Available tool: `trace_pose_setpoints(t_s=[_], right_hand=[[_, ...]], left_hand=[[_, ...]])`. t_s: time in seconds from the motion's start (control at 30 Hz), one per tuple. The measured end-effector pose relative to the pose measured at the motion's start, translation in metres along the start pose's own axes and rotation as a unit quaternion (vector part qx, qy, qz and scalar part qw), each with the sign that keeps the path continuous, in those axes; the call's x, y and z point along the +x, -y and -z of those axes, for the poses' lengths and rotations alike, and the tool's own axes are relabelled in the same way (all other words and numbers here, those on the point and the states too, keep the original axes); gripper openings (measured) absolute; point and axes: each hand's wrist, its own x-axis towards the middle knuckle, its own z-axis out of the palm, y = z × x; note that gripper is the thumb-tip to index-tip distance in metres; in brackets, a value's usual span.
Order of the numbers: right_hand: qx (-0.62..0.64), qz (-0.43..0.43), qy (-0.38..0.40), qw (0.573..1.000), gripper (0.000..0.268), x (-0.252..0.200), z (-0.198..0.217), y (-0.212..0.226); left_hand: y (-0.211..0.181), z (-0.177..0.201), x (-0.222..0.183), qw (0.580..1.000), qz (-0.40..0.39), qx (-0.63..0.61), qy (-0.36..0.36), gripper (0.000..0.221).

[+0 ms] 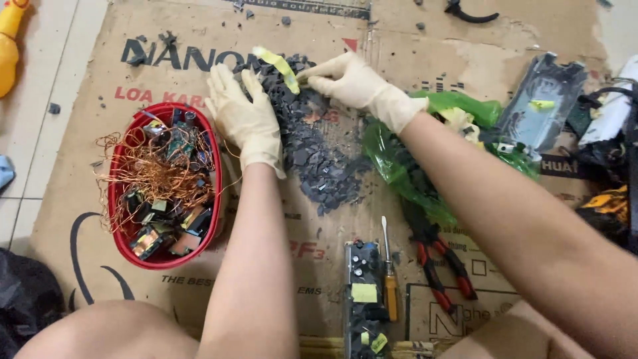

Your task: The person sits on the floor and uses a utility knife to scrape black plastic fragments off a small electronic component. They then gather the loose plastic pieces from the cardboard and place them into a green plastic bag.

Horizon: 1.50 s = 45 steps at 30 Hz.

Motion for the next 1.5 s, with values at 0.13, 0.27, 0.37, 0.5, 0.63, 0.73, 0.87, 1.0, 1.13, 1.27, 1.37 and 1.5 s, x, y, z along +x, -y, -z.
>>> trace_pose_setpoints(t_s=[0.13, 0.27, 0.37, 0.5, 0.63, 0.73, 0.87, 1.0, 1.13, 1.27, 1.37, 1.5], right_hand=[[-0.162, -0.009, -0.232, 0.959, 0.024, 0.014, 0.037, -0.070], [-0.319, -0.204, -0.172, 0.909, 0.047, 0.027, 0.065, -0.121], [-0.377, -0.338, 0.022, 0.862, 0.065, 0.015, 0.052, -0.077], [-0.168, -0.307, 0.078, 0.934, 0.035, 0.007, 0.035, -0.007], [-0.157, -0.237, -0.035, 0.958, 0.014, 0.031, 0.058, -0.030], [-0.343, -0.045, -0.155, 0.925, 0.037, 0.078, 0.108, -0.150], [-0.328, 0.044, -0.197, 0.923, 0.039, 0.113, 0.130, -0.251], [-0.221, -0.082, -0.260, 0.936, 0.035, 0.095, 0.122, -0.216], [-0.195, 0.044, -0.403, 0.893, 0.024, 0.100, 0.134, -0.212], [-0.190, -0.023, -0.254, 0.948, 0.049, 0.107, 0.136, -0.202], [-0.181, -0.126, -0.177, 0.959, 0.055, 0.108, 0.132, -0.187], [-0.001, -0.093, -0.320, 0.943, 0.020, 0.096, 0.119, -0.139]], left_hand=[[0.023, -0.037, 0.012, 0.997, -0.081, -0.009, -0.012, 0.053], [0.013, -0.028, -0.008, 0.989, -0.133, -0.027, -0.059, 0.042], [0.012, -0.025, -0.021, 0.991, -0.107, -0.039, -0.066, 0.035], [0.002, -0.009, -0.037, 0.977, -0.030, -0.210, -0.011, 0.029], [-0.027, 0.022, -0.027, 0.963, -0.034, -0.259, -0.065, 0.038], [-0.029, 0.021, -0.012, 0.959, -0.133, -0.204, -0.142, 0.024], [-0.014, 0.004, -0.012, 0.968, -0.103, -0.158, -0.165, 0.039], [-0.009, 0.004, -0.016, 0.983, -0.064, -0.141, -0.098, 0.046], [-0.006, -0.013, -0.014, 0.990, -0.052, -0.113, -0.068, 0.050], [0.004, -0.017, -0.014, 0.987, -0.054, -0.126, -0.088, 0.048], [0.007, -0.016, -0.011, 0.988, -0.056, -0.120, -0.084, 0.050], [0.000, -0.017, -0.014, 0.988, -0.048, -0.118, -0.087, 0.049]])
